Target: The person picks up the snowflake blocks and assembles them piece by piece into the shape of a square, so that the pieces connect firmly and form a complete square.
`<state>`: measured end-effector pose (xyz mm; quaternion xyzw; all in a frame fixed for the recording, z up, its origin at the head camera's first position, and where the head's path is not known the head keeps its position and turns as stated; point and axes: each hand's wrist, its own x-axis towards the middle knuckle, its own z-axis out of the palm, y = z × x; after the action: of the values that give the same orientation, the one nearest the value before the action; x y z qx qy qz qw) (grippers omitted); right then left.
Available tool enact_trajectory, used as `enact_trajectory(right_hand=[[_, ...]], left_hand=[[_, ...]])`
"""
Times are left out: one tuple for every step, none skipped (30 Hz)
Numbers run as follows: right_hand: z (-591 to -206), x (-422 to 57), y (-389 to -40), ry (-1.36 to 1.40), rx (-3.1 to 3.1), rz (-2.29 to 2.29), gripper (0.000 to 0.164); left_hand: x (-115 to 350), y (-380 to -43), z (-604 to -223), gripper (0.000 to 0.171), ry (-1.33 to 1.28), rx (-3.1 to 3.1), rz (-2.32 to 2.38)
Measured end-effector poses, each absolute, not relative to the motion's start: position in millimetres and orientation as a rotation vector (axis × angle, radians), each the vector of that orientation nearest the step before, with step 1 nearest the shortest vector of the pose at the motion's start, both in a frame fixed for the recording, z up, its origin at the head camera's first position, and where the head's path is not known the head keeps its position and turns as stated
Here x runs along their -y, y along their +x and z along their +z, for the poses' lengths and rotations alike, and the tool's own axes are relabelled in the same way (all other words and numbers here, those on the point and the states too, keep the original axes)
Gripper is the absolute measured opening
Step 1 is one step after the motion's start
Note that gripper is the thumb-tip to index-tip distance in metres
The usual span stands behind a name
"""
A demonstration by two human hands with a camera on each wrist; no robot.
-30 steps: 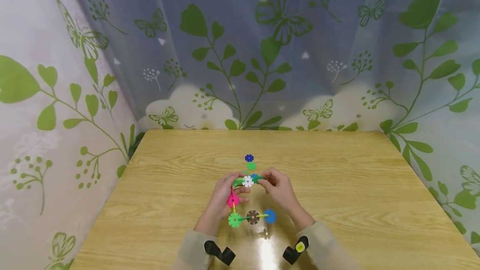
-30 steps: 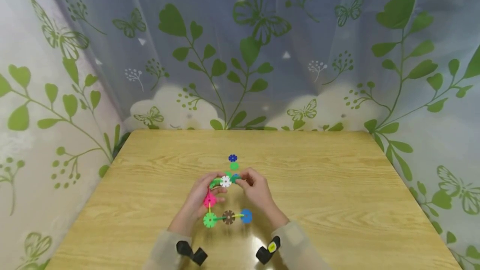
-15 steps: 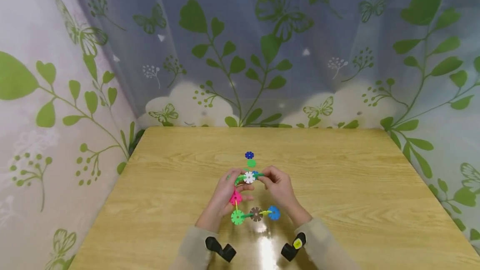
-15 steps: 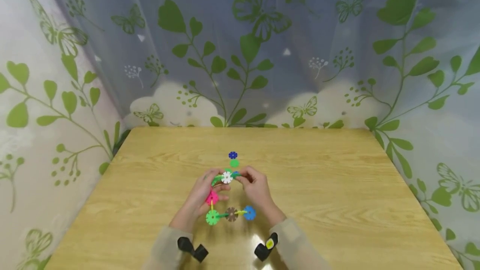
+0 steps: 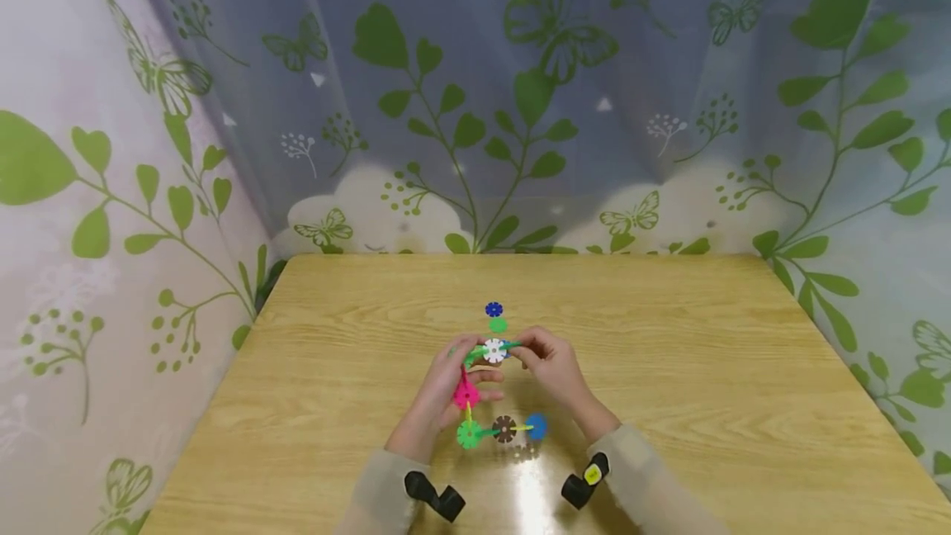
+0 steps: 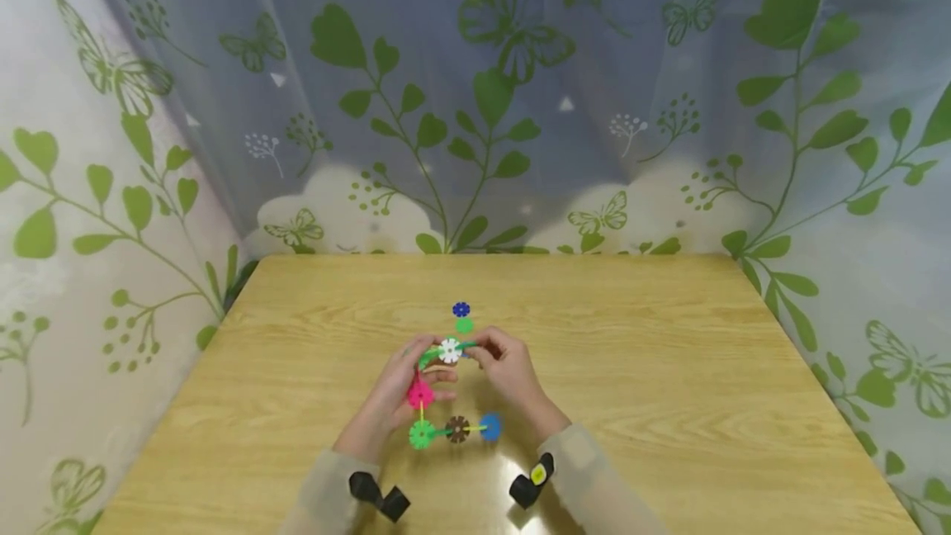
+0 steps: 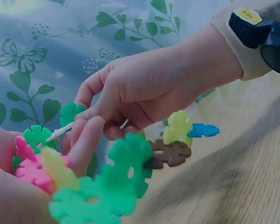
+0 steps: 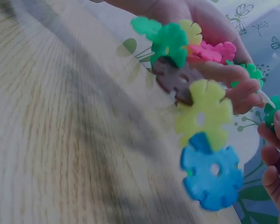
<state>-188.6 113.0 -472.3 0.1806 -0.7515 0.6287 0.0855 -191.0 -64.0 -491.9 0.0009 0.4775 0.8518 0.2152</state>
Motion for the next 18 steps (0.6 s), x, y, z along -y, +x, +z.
enact_trajectory(right_hand=[[-471.6,-113.9,-188.9,0.541,2.244,1.883,0.005],[-470.4,-114.6,-189.0,0.542,2.251,1.891,0.003],[-469.3,-115.2,-188.9,0.543,2.259,1.899,0.001],[-468.1,-115.9,-188.9,0.548,2.264,1.904,0.001],[-466.9,-116.5,-188.9,0.557,2.269,1.908,0.003],[-466.0,-117.3,-189.1,0.564,2.275,1.91,0.004],[-465.2,-117.8,-189.2,0.572,2.279,1.915,0.006],[-464.5,-118.4,-189.3,0.587,2.278,1.916,0.005],[-464.3,-119.1,-189.7,0.604,2.275,1.917,0.004],[-464.1,-119.7,-190.0,0.624,2.27,1.917,0.003],[-464.1,-120.1,-190.1,0.639,2.27,1.92,0.003],[-464.2,-120.5,-190.2,0.653,2.268,1.922,0.003],[-464.4,-120.7,-190.3,0.67,2.265,1.928,0.003],[-464.7,-121.0,-190.4,0.686,2.263,1.933,0.003],[-464.7,-121.2,-190.5,0.7,2.261,1.943,0.004],[-465.1,-121.5,-190.7,0.715,2.264,1.95,0.004],[-465.3,-121.8,-190.9,0.728,2.27,1.954,0.004],[-465.5,-122.2,-191.3,0.738,2.279,1.957,0.004]], left_hand=[[64.1,-190.8,-491.1,0.034,0.009,-1.314,2.363],[64.3,-190.6,-490.4,0.034,0.013,-1.3,2.369],[64.7,-190.5,-489.8,0.035,0.013,-1.289,2.376],[65.0,-190.5,-489.3,0.037,0.015,-1.285,2.378],[65.6,-190.6,-489.0,0.039,0.015,-1.284,2.379],[66.2,-190.9,-488.9,0.042,0.019,-1.281,2.38],[67.0,-191.2,-489.0,0.044,0.023,-1.28,2.38],[67.7,-191.7,-489.1,0.045,0.028,-1.278,2.38],[68.3,-192.2,-489.2,0.046,0.033,-1.282,2.378],[68.8,-192.4,-489.1,0.046,0.04,-1.285,2.375],[69.3,-192.8,-489.2,0.046,0.05,-1.293,2.372],[69.7,-193.0,-489.3,0.043,0.052,-1.296,2.374],[69.9,-193.2,-489.4,0.041,0.055,-1.304,2.372],[70.2,-193.4,-489.6,0.038,0.055,-1.311,2.368],[70.4,-193.4,-489.7,0.036,0.061,-1.325,2.358],[70.5,-193.4,-489.9,0.035,0.064,-1.336,2.346],[70.6,-193.5,-490.2,0.034,0.07,-1.348,2.332],[70.7,-193.5,-490.6,0.033,0.072,-1.353,2.32]])
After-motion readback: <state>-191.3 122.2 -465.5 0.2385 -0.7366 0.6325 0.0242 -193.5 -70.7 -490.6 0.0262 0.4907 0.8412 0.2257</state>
